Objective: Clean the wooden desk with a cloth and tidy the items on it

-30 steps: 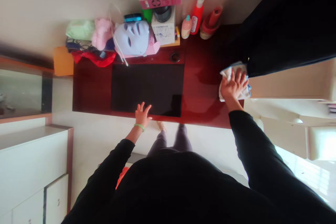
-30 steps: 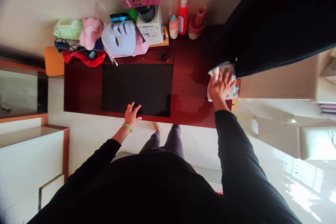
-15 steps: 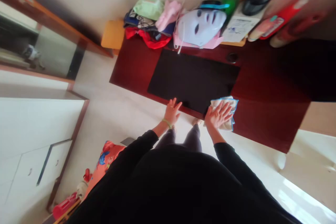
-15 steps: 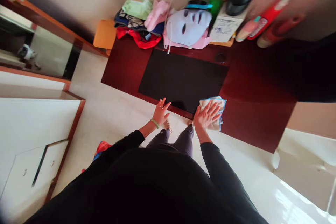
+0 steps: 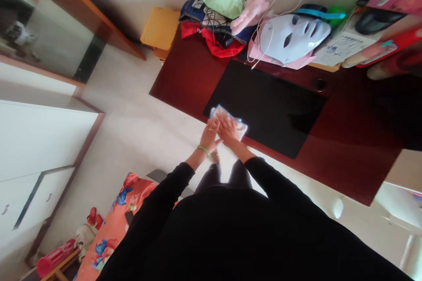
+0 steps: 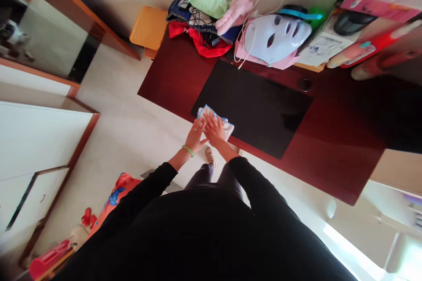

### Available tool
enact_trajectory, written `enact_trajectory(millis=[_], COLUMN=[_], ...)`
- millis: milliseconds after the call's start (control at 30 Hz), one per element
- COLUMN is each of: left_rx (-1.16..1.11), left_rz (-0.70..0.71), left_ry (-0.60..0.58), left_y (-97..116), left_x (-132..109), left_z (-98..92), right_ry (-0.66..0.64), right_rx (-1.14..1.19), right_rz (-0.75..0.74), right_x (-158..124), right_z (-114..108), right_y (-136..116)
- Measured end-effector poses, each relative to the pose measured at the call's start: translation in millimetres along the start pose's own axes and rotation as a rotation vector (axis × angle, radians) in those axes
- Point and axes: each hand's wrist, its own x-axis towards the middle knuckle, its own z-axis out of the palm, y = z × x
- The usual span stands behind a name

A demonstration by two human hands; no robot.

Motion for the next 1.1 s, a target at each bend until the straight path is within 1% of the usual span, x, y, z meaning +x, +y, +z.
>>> enact_trajectory(millis=[33,67,100,133,167,200,233,267,300,333,367,400,433,467,500,533,567,600,633,667,700,733,767,800,833,867,900,933,967,1000,1033,1100], left_rx=[-0.018,-0.035,-0.048,-0.06,-0.072,-0.085,-0.099,-0.114,-0.128,-0.138,-0.141,-0.138,-0.128,-0.113,-0.094,-0.072,-0.05,-0.029,-0.012,-0.001,0.003,-0.001,-0.01,-0.021,-0.034,-0.046,-0.059,-0.072,-0.085,-0.098,-0.108,-0.116], left_rz=[0.046,0.096,0.145,0.189,0.225,0.254,0.277,0.292,0.299,0.297,0.283,0.257,0.22,0.178,0.136,0.094,0.055,0.021,-0.004,-0.021,-0.031,-0.038,-0.044,-0.054,-0.065,-0.074,-0.08,-0.084,-0.087,-0.092,-0.101,-0.125], left_ry=[-0.051,-0.108,-0.163,-0.211,-0.246,-0.263,-0.264,-0.251,-0.229,-0.199,-0.163,-0.122,-0.079,-0.035,0.004,0.04,0.069,0.091,0.103,0.102,0.09,0.069,0.045,0.026,0.015,0.014,0.02,0.031,0.044,0.055,0.064,0.081], left_y=[5,13,22,32,42,51,58,63,65,64,60,55,48,39,31,23,15,9,4,0,-2,-3,-3,-3,-2,-1,0,-1,-1,-3,-6,-15], left_x=[5,9,13,17,21,24,27,30,33,36,40,44,50,56,64,71,79,87,93,98,102,103,102,100,96,91,86,82,78,75,74,76], left_z=[3.6,8.9,15.6,22.9,30.3,36.9,42.1,45.1,45.6,43.2,38.1,30.5,20.8,9.7,-1.9,-13.3,-23.7,-32.6,-39.4,-43.9,-46.1,-46.0,-44.1,-40.8,-36.8,-32.7,-29.1,-26.7,-25.6,-26.3,-28.7,-38.5], right_ry=[0.007,0.041,0.107,0.201,0.289,0.372,0.435,0.487,0.531,0.563,0.59,0.601,0.583,0.557,0.524,0.477,0.408,0.34,0.264,0.169,0.094,0.025,-0.033,-0.068,-0.082,-0.073,-0.045,-0.004,0.042,0.086,0.123,0.182], right_rx=[-0.014,-0.028,-0.046,-0.071,-0.094,-0.115,-0.131,-0.134,-0.125,-0.107,-0.08,-0.057,-0.051,-0.047,-0.04,-0.031,-0.025,-0.017,-0.003,0.014,0.022,0.027,0.025,0.018,0.005,-0.015,-0.038,-0.063,-0.085,-0.102,-0.112,-0.108], right_rz=[0.054,0.174,0.335,0.505,0.635,0.732,0.807,0.884,0.96,1.028,1.093,1.101,1.044,0.966,0.884,0.775,0.657,0.552,0.429,0.3,0.194,0.08,0.007,-0.021,-0.016,0.022,0.078,0.138,0.194,0.242,0.279,0.334], right_x=[-27,-55,-81,-103,-120,-130,-131,-123,-105,-78,-45,-7,32,70,102,128,144,151,148,137,120,99,78,59,44,36,34,41,55,77,103,163], right_z=[-1,-4,-10,-18,-28,-39,-51,-64,-76,-87,-96,-102,-104,-102,-97,-89,-80,-69,-59,-49,-41,-36,-33,-33,-37,-44,-53,-63,-74,-85,-93,-104], right_y=[14,32,54,78,102,126,148,167,183,194,200,200,194,181,162,138,111,83,57,35,19,12,12,19,32,47,65,81,95,106,113,114])
